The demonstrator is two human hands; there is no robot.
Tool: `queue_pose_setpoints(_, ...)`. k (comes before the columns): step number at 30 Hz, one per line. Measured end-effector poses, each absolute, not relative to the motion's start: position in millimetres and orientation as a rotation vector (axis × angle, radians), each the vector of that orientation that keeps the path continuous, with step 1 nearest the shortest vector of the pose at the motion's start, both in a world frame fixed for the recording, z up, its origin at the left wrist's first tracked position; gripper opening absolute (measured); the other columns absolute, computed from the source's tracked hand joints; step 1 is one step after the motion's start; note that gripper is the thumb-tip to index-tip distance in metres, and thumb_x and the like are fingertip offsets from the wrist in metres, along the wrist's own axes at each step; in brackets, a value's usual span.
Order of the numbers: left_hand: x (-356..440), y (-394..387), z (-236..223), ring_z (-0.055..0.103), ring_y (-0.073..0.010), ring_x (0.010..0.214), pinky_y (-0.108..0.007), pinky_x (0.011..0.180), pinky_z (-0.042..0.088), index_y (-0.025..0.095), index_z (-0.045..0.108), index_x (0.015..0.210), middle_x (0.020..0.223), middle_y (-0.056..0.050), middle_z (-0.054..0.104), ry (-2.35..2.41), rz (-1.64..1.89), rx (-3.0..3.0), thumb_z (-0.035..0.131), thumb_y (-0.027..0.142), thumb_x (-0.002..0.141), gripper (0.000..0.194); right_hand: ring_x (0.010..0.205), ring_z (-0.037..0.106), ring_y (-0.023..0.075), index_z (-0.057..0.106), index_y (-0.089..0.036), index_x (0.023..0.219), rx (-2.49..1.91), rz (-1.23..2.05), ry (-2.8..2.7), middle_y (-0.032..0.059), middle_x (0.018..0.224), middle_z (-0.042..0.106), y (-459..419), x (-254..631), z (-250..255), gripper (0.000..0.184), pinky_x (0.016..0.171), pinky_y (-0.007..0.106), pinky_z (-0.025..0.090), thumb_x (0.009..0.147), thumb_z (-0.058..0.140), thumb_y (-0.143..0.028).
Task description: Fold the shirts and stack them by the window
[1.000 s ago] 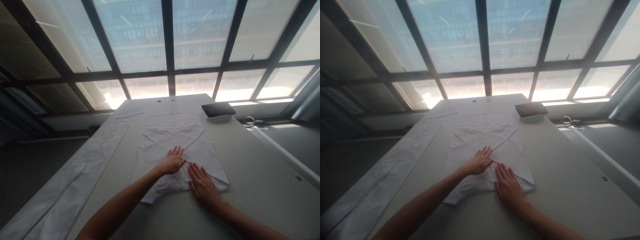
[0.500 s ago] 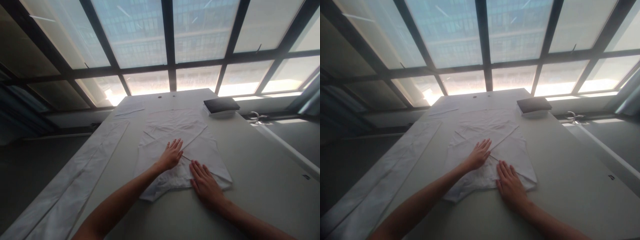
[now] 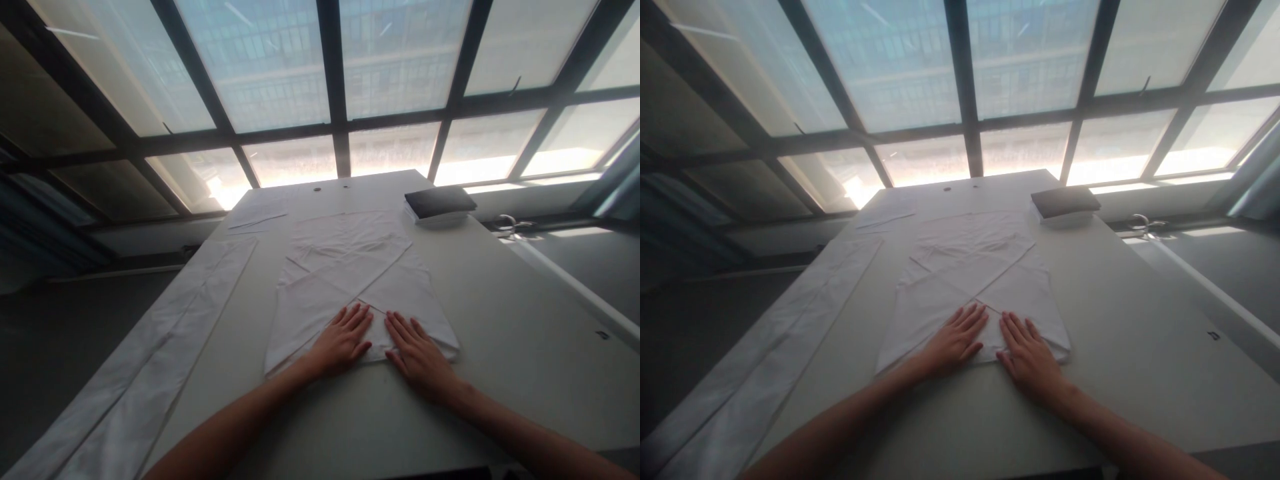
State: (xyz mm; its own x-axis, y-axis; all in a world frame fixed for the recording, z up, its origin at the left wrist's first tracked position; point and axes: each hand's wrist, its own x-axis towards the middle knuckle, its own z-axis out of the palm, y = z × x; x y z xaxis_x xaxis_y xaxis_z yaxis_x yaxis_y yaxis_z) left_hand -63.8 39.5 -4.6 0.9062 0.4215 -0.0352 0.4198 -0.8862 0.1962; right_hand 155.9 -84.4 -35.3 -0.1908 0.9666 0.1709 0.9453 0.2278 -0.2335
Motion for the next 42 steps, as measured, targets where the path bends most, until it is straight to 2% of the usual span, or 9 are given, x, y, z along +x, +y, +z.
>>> queue_pose_setpoints(9,-69,42,-7,0.008,-0.024,0.154,-0.044,0.125,0.011,0.024,0.024,0.159,0.166,-0.006,0.016,0.627,0.0,2.856,0.025,0.057,0.104,0.064,0.15,0.025,0.0241,0.044,-0.014,0.15,-1.791,0.104,-2.008,0.013,0.159,0.035,-104,173,-31,0.054,0.122,0.049,0.025,0.104,0.034,-0.041)
queue_pose_setpoints(17,-45,39,17,0.009,-0.0231,0.154,-0.046,0.124,0.015,0.023,0.022,0.159,0.166,-0.007,0.018,0.534,0.005,2.78,0.028,0.053,0.104,0.063,0.139,0.046,0.0262,0.053,-0.012,0.143,-1.87,0.272,-1.414,0.016,0.147,0.052,-85,227,-14,0.055,0.117,0.048,0.034,0.1,0.035,-0.042)
queue_pose_setpoints(20,-26,52,25,0.008,-0.0224,0.154,-0.046,0.124,0.013,0.026,0.019,0.16,0.166,-0.005,0.018,0.511,0.041,2.785,0.032,0.053,0.104,0.063,0.125,0.059,0.0274,0.055,-0.011,0.141,-1.91,0.42,-1.233,0.0181,0.139,0.059,-73,249,-7,0.056,0.108,0.045,0.046,0.095,0.042,-0.041)
queue_pose_setpoints(23,-5,82,30,0.006,-0.0244,0.154,-0.048,0.123,0.013,0.025,0.017,0.16,0.166,-0.007,0.013,0.612,0.005,2.739,0.032,0.055,0.103,0.066,0.115,0.066,0.0261,0.054,-0.01,0.141,-1.915,0.53,-1.154,0.018,0.134,0.063,-62,266,-4,0.057,0.099,0.04,0.052,0.092,0.046,-0.038)
queue_pose_setpoints(27,20,138,24,0.01,-0.0292,0.153,-0.051,0.122,0.016,0.017,0.022,0.158,0.165,-0.013,0.015,0.848,-0.062,2.685,0.033,0.052,0.103,0.066,0.11,0.068,0.0263,0.058,-0.008,0.136,-1.964,0.545,-1.122,0.0196,0.129,0.066,-46,279,-3,0.055,0.098,0.04,0.052,0.087,0.051,-0.032)
queue_pose_setpoints(30,32,172,11,0.016,-0.0288,0.153,-0.049,0.122,0.019,0.013,0.029,0.155,0.164,-0.015,0.022,0.979,0.031,2.703,0.034,0.046,0.103,0.062,0.102,0.071,0.026,0.061,-0.008,0.134,-1.965,0.613,-1.065,0.0203,0.123,0.069,-34,284,-4,0.053,0.091,0.038,0.056,0.085,0.056,-0.03)
queue_pose_setpoints(34,38,191,-9,0.021,-0.0242,0.152,-0.046,0.122,0.019,0.016,0.029,0.155,0.162,-0.012,0.029,1.055,0.235,2.73,0.034,0.039,0.103,0.058,0.092,0.073,0.0241,0.059,-0.01,0.135,-1.917,0.742,-0.976,0.0187,0.12,0.07,-22,285,-8,0.055,0.075,0.032,0.06,0.084,0.062,-0.031)
queue_pose_setpoints(38,36,190,-21,0.019,-0.0252,0.152,-0.047,0.123,0.016,0.019,0.034,0.153,0.163,-0.01,0.029,1.036,0.254,2.791,0.033,0.042,0.103,0.055,0.085,0.073,0.0219,0.06,-0.01,0.133,-1.888,0.86,-0.883,0.0195,0.124,0.068,-14,287,-5,0.054,0.064,0.029,0.06,0.084,0.064,-0.032)
queue_pose_setpoints(42,31,190,-23,0.018,-0.0251,0.152,-0.046,0.123,0.015,0.02,0.036,0.153,0.163,-0.009,0.028,1.007,0.24,2.808,0.03,0.043,0.104,0.054,0.071,0.071,0.0185,0.064,-0.008,0.118,-1.873,1.003,-0.816,0.0171,0.107,0.073,-1,294,6,0.042,0.057,0.027,0.057,0.083,0.065,-0.032)
